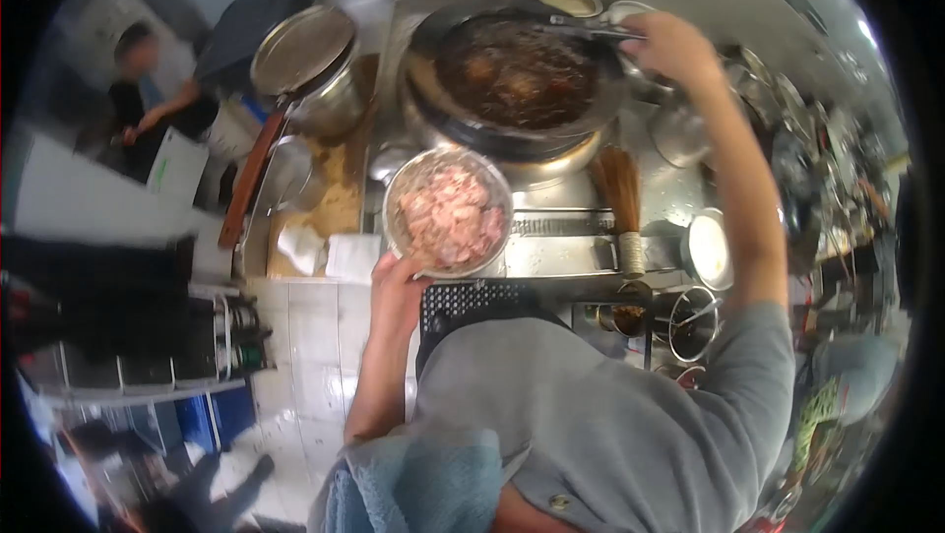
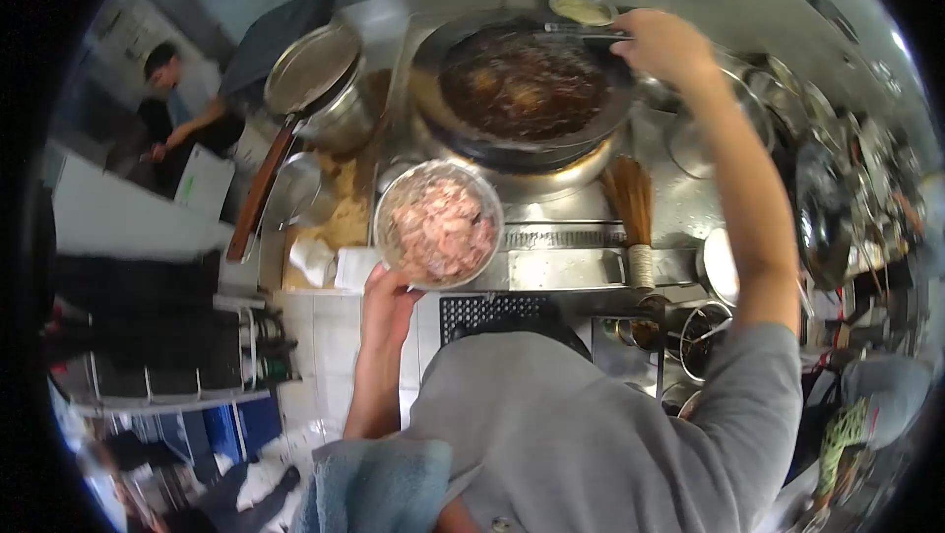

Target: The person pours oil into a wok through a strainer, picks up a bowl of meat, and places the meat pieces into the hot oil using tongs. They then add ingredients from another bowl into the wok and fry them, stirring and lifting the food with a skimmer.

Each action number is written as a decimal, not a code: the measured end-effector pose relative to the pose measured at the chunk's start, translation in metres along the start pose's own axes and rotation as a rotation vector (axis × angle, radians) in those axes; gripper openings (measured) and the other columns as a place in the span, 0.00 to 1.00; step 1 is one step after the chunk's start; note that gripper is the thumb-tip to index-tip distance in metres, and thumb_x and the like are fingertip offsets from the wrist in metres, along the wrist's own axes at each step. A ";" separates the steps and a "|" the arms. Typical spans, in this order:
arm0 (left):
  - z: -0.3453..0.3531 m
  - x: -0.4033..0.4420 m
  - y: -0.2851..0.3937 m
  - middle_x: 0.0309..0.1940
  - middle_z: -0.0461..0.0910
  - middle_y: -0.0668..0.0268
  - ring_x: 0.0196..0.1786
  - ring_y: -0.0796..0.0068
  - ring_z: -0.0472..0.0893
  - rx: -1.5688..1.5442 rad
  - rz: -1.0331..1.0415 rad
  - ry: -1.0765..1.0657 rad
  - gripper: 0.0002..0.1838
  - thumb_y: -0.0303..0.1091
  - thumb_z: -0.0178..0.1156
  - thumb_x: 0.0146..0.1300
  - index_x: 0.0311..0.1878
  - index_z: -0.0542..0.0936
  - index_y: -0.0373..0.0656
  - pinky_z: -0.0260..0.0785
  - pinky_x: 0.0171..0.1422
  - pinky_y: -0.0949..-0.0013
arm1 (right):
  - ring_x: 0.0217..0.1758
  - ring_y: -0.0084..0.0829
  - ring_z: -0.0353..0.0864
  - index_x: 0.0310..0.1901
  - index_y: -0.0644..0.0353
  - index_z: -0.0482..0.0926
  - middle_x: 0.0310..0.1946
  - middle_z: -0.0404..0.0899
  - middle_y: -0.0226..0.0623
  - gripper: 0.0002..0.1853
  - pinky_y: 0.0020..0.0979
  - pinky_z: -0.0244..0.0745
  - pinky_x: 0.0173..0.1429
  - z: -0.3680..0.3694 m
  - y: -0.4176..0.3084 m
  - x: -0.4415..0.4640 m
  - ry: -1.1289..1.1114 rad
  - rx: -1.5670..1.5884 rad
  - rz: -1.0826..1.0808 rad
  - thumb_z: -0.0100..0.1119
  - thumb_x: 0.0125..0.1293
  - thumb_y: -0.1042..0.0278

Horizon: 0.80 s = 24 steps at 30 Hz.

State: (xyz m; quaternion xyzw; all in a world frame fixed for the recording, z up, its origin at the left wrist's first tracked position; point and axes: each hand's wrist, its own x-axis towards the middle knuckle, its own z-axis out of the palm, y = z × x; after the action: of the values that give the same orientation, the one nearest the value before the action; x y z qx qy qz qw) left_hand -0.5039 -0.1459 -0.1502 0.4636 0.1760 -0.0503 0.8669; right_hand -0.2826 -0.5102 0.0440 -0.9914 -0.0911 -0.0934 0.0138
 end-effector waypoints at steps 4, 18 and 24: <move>-0.008 0.003 -0.007 0.48 0.80 0.59 0.49 0.67 0.80 0.033 0.011 -0.002 0.16 0.24 0.51 0.59 0.51 0.75 0.36 0.73 0.53 0.58 | 0.46 0.44 0.83 0.49 0.56 0.83 0.46 0.83 0.42 0.18 0.40 0.77 0.51 -0.032 -0.065 -0.060 -0.047 0.112 -0.487 0.66 0.55 0.69; 0.001 0.007 -0.001 0.42 0.82 0.62 0.43 0.73 0.81 0.018 0.027 -0.018 0.09 0.22 0.54 0.58 0.42 0.78 0.38 0.73 0.47 0.66 | 0.36 0.42 0.84 0.39 0.61 0.81 0.30 0.82 0.38 0.13 0.40 0.78 0.39 -0.018 -0.129 -0.113 -0.140 0.018 -0.802 0.61 0.48 0.74; 0.000 0.009 -0.009 0.42 0.82 0.61 0.42 0.72 0.81 0.013 0.062 -0.019 0.11 0.21 0.54 0.58 0.44 0.78 0.37 0.73 0.45 0.66 | 0.35 0.41 0.85 0.34 0.60 0.83 0.27 0.82 0.38 0.10 0.38 0.79 0.37 0.010 -0.146 -0.107 -0.112 -0.067 -0.832 0.61 0.46 0.74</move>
State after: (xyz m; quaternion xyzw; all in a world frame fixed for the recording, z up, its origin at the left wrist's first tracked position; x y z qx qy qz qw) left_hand -0.4974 -0.1497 -0.1605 0.4739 0.1529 -0.0290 0.8667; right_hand -0.4105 -0.3851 0.0160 -0.8734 -0.4813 -0.0399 -0.0624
